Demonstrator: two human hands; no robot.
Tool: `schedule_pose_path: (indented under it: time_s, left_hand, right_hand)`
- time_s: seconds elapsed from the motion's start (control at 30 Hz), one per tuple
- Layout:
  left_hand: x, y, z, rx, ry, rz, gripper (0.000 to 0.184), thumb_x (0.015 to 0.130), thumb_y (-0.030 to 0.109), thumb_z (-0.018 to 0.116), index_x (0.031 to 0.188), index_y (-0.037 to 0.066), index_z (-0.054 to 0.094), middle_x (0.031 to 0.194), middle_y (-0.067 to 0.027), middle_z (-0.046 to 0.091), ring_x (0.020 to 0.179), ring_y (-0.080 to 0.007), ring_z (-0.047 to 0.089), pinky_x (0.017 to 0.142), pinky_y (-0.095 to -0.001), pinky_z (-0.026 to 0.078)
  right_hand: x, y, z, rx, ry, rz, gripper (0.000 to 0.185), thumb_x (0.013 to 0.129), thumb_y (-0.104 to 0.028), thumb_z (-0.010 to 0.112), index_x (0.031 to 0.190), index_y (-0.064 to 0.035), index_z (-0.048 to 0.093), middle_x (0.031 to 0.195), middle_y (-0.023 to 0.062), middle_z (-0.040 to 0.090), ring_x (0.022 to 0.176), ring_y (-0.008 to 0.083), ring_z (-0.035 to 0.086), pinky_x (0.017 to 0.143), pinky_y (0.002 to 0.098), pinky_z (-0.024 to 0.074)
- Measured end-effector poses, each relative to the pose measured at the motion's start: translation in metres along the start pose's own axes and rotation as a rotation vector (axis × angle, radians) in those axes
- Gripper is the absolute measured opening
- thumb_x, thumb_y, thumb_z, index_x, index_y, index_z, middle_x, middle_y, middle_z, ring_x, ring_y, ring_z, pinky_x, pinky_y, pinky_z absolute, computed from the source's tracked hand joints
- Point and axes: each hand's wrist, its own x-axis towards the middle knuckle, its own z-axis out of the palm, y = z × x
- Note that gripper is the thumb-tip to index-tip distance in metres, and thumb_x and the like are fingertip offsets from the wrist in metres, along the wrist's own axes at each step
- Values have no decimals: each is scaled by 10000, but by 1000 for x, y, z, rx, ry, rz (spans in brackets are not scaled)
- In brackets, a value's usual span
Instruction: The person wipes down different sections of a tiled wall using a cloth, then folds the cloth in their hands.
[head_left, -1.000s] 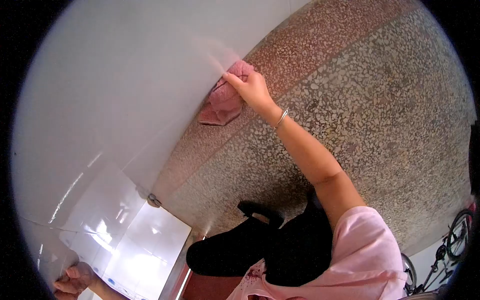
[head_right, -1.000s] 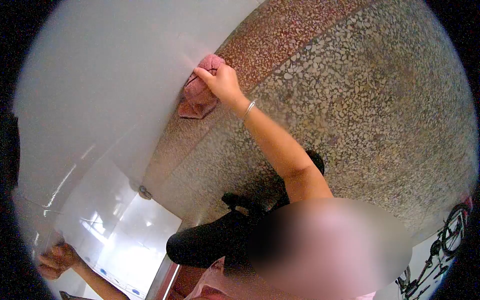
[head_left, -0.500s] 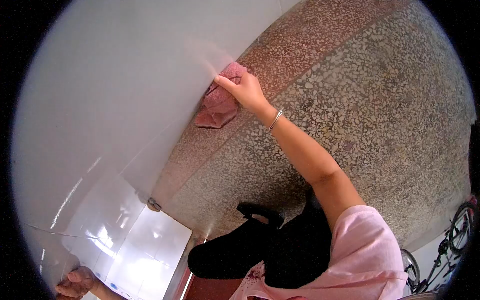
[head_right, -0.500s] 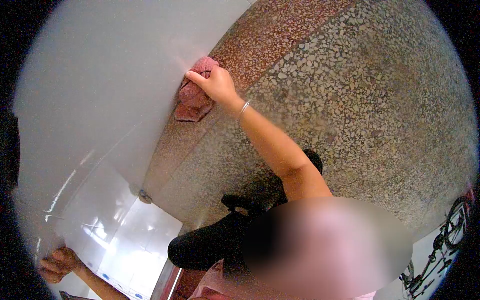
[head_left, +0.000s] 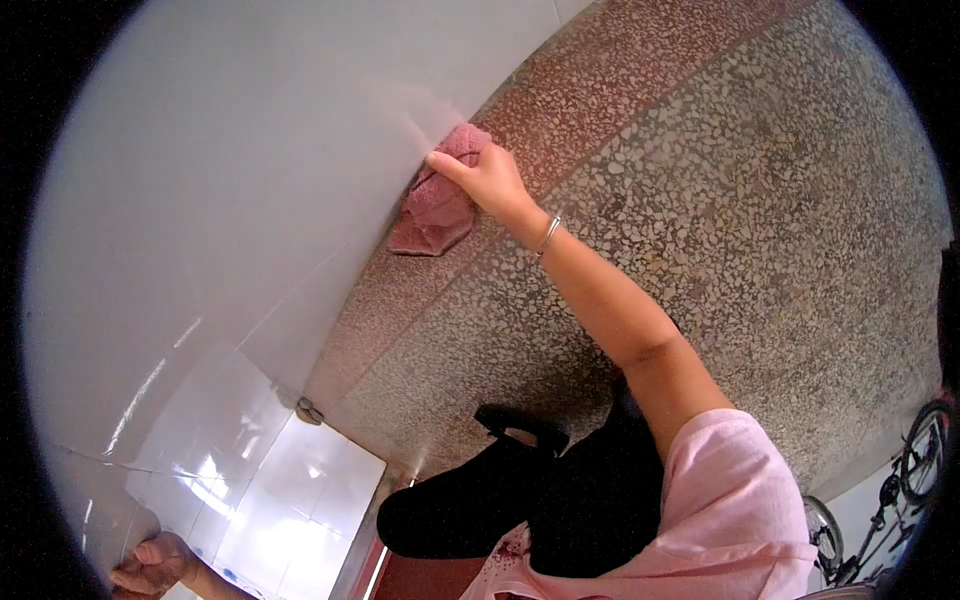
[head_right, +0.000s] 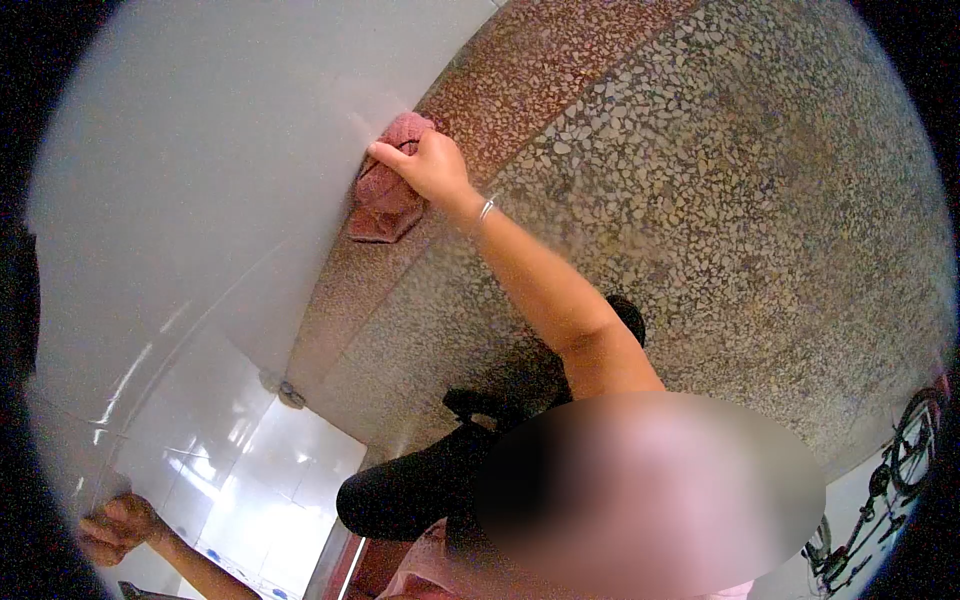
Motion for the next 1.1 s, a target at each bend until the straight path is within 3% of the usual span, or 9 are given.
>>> schedule_pose_path:
  time_s: [0.23, 0.3, 0.33, 0.4, 0.73, 0.83, 0.93, 1.0, 1.1]
  left_hand:
    - [-5, -1, -1, 40, -16, 16, 382, 959, 333, 453, 1167, 32, 561, 1131, -123, 573, 1035, -338, 504, 859, -482, 380]
    - [2, 4, -2, 55, -34, -15, 382, 956, 339, 454, 1160, 36, 564, 1097, -128, 575, 1026, -334, 505, 846, -469, 389]
    - [4, 5, -2, 56, -33, -14, 382, 956, 339, 454, 1160, 36, 564, 1097, -128, 575, 1026, -334, 505, 846, -469, 389]
    - [8, 7, -2, 37, -42, -10, 379, 954, 333, 448, 1157, 34, 563, 1064, -143, 574, 1028, -335, 505, 855, -463, 391]
    - [-4, 1, -4, 49, -68, 71, 389, 952, 323, 459, 1157, 15, 579, 1135, -135, 579, 1075, -339, 499, 896, -469, 375]
    - [0, 6, -2, 10, -19, -35, 387, 940, 315, 475, 1155, 7, 570, 1131, -120, 593, 1094, -339, 490, 917, -478, 357]
    - [-15, -6, -1, 25, -44, -31, 402, 929, 320, 493, 1171, 2, 541, 1125, -99, 603, 1104, -338, 484, 917, -489, 349]
    - [-27, -16, 7, 66, 15, 22, 430, 921, 333, 510, 1196, 3, 513, 1151, -84, 594, 1105, -343, 483, 913, -489, 345]
    - [-17, -8, 0, 47, -21, 42, 452, 917, 340, 516, 1216, 2, 501, 1156, -79, 591, 1100, -343, 482, 907, -480, 346]
  right_hand:
    - [0, -3, -4, -74, -23, 59, 627, 722, -589, 701, 701, 36, 664, 684, 233, 644, 665, 349, 662, 629, 431, 509]
    - [-7, -16, -13, -21, -101, 59, 539, 772, -462, 731, 835, 71, 674, 713, 141, 671, 658, 201, 647, 620, 350, 503]
    - [-5, -13, -9, -19, -101, 58, 539, 772, -462, 731, 835, 71, 674, 713, 141, 671, 658, 201, 647, 620, 350, 503]
    - [-1, 1, 1, 78, 25, -36, 618, 736, -572, 696, 682, 42, 657, 642, 238, 624, 626, 363, 650, 600, 433, 504]
    - [4, 10, 6, 53, 50, -44, 670, 722, -588, 697, 636, 71, 619, 643, 243, 624, 623, 362, 648, 599, 438, 502]
    - [1, 2, 1, -30, 37, 11, 683, 721, -595, 693, 622, 77, 613, 641, 244, 623, 623, 364, 648, 597, 439, 501]
    - [-5, -13, -9, -89, -90, 64, 537, 784, -453, 717, 836, 79, 672, 754, 193, 681, 709, 258, 674, 653, 367, 509]
    - [-2, -4, -2, 11, 14, -7, 658, 738, -587, 677, 647, 63, 630, 668, 258, 623, 648, 372, 650, 615, 448, 502]
    - [-1, 1, 1, 8, 27, -3, 639, 745, -580, 673, 686, 56, 647, 689, 263, 627, 669, 374, 652, 634, 447, 507]
